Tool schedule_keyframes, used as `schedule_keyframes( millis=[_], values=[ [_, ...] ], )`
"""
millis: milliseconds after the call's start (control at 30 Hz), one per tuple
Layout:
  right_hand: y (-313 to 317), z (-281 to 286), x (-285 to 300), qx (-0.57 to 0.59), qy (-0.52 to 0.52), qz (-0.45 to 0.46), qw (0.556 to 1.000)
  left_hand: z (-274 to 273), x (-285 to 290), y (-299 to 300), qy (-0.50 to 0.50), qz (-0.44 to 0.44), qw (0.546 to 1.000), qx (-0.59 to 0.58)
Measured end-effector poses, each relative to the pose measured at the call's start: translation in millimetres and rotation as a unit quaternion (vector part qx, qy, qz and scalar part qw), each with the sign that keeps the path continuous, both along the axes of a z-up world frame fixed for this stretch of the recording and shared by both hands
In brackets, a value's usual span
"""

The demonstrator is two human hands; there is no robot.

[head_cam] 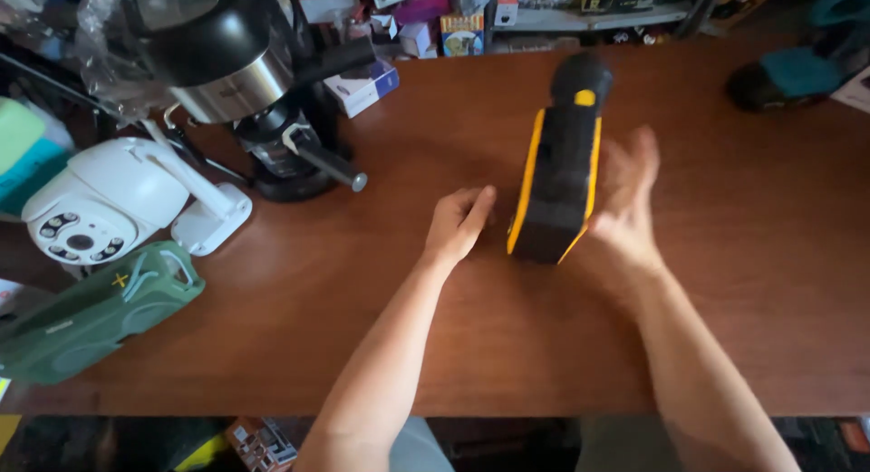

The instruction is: Demonstrating the features and light modes of a multi-functional LED lantern

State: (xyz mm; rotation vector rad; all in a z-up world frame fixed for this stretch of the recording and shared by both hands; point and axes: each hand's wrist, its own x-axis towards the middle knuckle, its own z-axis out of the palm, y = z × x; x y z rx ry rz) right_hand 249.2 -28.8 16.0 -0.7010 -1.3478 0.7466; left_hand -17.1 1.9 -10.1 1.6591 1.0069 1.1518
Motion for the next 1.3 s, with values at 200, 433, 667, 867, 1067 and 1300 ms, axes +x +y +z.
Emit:
schedule_keyframes(
  millis=[200, 433, 667, 867, 1067, 1300],
  values=[
    [-5, 6, -19, -0.039, -0.131, 0.156, 0.978, -5, -6, -2, 0.014, 0.010, 1.000, -0.020],
    [-3, -6, -37, -0.013, -0.118, 0.164, 0.979, -10, -11, 2, 0.023, 0.041, 0.998, -0.037],
    [35, -54, -22, -0.041, -0.095, 0.184, 0.977, 30, -23, -25, -0.028, 0.154, 0.982, 0.106],
    [29, -41, -25, -0.098, -0.086, 0.183, 0.974, 127, 9, -61, -0.034, 0.100, 0.973, 0.206],
    [29, -35, -23, -0.117, -0.115, 0.135, 0.977, 214, 50, -69, 0.184, 0.106, 0.976, 0.058],
    [17, -10, -35, -0.100, -0.089, 0.130, 0.983, 223, 35, -32, 0.342, 0.070, 0.934, 0.082]
  ],
)
